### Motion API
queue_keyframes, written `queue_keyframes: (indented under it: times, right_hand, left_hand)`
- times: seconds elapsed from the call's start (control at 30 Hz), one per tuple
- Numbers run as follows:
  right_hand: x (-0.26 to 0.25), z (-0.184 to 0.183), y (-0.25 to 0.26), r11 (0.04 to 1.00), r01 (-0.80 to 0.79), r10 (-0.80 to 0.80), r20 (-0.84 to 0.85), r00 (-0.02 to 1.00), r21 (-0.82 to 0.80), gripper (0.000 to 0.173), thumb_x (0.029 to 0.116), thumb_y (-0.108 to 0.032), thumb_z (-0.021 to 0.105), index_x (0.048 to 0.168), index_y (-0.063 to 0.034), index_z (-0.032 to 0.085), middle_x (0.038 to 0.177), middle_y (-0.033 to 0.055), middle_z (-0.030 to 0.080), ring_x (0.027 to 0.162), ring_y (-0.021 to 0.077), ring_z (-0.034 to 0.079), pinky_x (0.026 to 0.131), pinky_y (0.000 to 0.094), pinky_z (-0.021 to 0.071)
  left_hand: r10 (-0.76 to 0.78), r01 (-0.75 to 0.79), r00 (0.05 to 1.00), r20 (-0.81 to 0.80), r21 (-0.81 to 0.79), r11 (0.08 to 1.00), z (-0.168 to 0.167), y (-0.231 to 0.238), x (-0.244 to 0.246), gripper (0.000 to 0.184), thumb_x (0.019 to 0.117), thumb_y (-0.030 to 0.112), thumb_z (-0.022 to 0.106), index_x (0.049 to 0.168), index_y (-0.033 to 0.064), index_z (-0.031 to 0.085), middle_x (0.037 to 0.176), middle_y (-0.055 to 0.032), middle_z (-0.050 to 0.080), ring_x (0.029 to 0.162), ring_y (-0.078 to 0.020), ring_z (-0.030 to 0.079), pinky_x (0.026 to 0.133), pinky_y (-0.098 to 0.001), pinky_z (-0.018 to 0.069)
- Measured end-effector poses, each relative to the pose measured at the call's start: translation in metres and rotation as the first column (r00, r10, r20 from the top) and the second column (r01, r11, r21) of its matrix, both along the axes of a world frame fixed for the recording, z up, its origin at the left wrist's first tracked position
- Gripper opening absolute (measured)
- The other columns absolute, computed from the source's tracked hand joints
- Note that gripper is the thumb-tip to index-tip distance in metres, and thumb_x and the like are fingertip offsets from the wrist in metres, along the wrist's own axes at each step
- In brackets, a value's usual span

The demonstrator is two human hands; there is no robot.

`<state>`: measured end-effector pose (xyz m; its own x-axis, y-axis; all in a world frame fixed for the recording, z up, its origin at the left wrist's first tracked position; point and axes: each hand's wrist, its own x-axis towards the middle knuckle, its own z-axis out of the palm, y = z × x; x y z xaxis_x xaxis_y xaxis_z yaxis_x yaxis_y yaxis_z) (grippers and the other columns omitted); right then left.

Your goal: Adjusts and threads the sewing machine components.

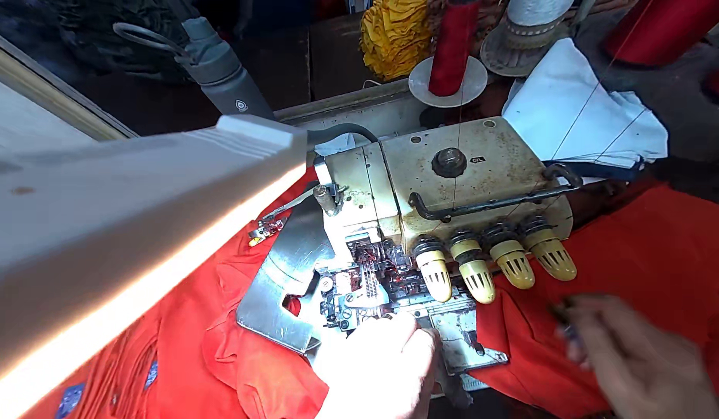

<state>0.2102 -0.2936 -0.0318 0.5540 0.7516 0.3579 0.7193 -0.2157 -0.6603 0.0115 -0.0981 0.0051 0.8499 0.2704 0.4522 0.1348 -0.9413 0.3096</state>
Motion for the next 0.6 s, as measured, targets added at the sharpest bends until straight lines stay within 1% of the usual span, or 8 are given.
queue_keyframes:
  times: [0.07, 0.1, 0.2, 0.27, 0.43, 0.47, 0.57, 0.6]
  right_hand:
    - [-0.031, 0.022, 0.012, 0.982, -0.186, 0.175, -0.221, 0.959, -0.028, 0.02, 0.0986, -0.01, 0.062, 0.107, 0.0065, 0.069, 0.089, 0.0174, 0.073, 0.071, 0.014, 0.069, 0.065, 0.0266, 0.058]
    - [-0.042, 0.025, 0.018, 0.971, -0.237, 0.224, -0.248, 0.943, -0.027, 0.02, 0.0955, -0.009, 0.067, 0.108, 0.0062, 0.07, 0.09, 0.0183, 0.074, 0.073, 0.0154, 0.07, 0.068, 0.0262, 0.0578]
    - [-0.061, 0.021, 0.031, 0.968, -0.248, 0.238, -0.184, 0.954, -0.038, 0.022, 0.0937, -0.009, 0.071, 0.111, 0.0043, 0.069, 0.083, 0.0168, 0.072, 0.067, 0.0171, 0.067, 0.063, 0.026, 0.0546]
    - [-0.066, 0.014, 0.039, 0.98, -0.199, 0.196, -0.116, 0.974, -0.023, 0.02, 0.0926, -0.009, 0.069, 0.108, 0.0035, 0.07, 0.081, 0.0156, 0.071, 0.064, 0.0167, 0.064, 0.06, 0.0246, 0.0525]
    - [-0.062, 0.002, 0.052, 0.987, -0.158, 0.157, 0.02, 0.987, 0.031, 0.015, 0.0964, -0.012, 0.063, 0.1, 0.0001, 0.072, 0.086, 0.0148, 0.073, 0.071, 0.0161, 0.069, 0.064, 0.0224, 0.0545]
    - [-0.06, 0.002, 0.051, 0.989, -0.15, 0.149, 0.043, 0.988, 0.01, 0.016, 0.0976, -0.012, 0.061, 0.098, -0.0002, 0.072, 0.085, 0.0148, 0.073, 0.072, 0.018, 0.07, 0.063, 0.0252, 0.0554]
    - [-0.04, 0.016, 0.036, 0.989, -0.075, 0.081, 0.045, 0.996, -0.124, 0.024, 0.1037, -0.016, 0.058, 0.102, 0.0023, 0.074, 0.093, 0.0207, 0.075, 0.08, 0.032, 0.075, 0.067, 0.0447, 0.0603]
    - [-0.026, 0.015, 0.029, 0.986, -0.046, 0.062, 0.097, 0.993, -0.161, 0.025, 0.1049, -0.016, 0.055, 0.104, 0.0004, 0.074, 0.095, 0.0201, 0.075, 0.081, 0.0335, 0.074, 0.067, 0.047, 0.0597]
  left_hand:
    - [0.002, -0.002, 1.0, -0.007, -0.016, 1.0, 0.001, -0.001, 0.001, 0.012, 0.0922, 0.014, 0.066, 0.086, 0.0109, 0.075, 0.072, -0.0042, 0.061, 0.065, -0.0171, 0.059, 0.057, -0.0263, 0.0467]
    - [0.005, -0.006, 1.0, -0.01, -0.021, 1.0, 0.002, -0.002, 0.002, 0.012, 0.0922, 0.014, 0.066, 0.086, 0.0106, 0.075, 0.072, -0.0045, 0.062, 0.065, -0.0173, 0.06, 0.058, -0.0264, 0.0468]
    - [0.006, -0.006, 1.0, 0.002, -0.023, 1.0, 0.003, -0.002, 0.003, 0.012, 0.0925, 0.013, 0.066, 0.086, 0.0102, 0.076, 0.072, -0.0048, 0.062, 0.065, -0.0174, 0.06, 0.058, -0.0262, 0.0474]
    - [0.006, -0.006, 1.0, -0.003, -0.028, 1.0, 0.003, -0.003, 0.003, 0.012, 0.092, 0.013, 0.066, 0.085, 0.0096, 0.076, 0.071, -0.0049, 0.062, 0.065, -0.0177, 0.06, 0.058, -0.0265, 0.0472]
    - [-0.009, 0.008, 1.0, -0.017, -0.034, 0.999, 0.003, -0.004, 0.002, 0.011, 0.0922, 0.013, 0.067, 0.086, 0.0093, 0.076, 0.074, -0.0058, 0.065, 0.067, -0.0185, 0.063, 0.06, -0.0275, 0.0497]
    - [-0.013, 0.012, 1.0, -0.025, -0.035, 0.999, 0.004, -0.003, 0.001, 0.011, 0.0925, 0.012, 0.066, 0.086, 0.0091, 0.075, 0.074, -0.0061, 0.065, 0.068, -0.0189, 0.063, 0.06, -0.0281, 0.0498]
    - [-0.003, 0.001, 0.999, -0.041, -0.041, 0.999, 0.008, -0.002, -0.001, 0.011, 0.092, 0.013, 0.067, 0.085, 0.0098, 0.075, 0.074, -0.0059, 0.065, 0.067, -0.0193, 0.063, 0.06, -0.0284, 0.0492]
    - [-0.002, 0.0, 0.999, -0.05, -0.042, 0.999, 0.01, -0.001, -0.003, 0.011, 0.0922, 0.013, 0.067, 0.086, 0.0098, 0.075, 0.074, -0.0062, 0.066, 0.068, -0.0198, 0.063, 0.061, -0.0289, 0.0493]
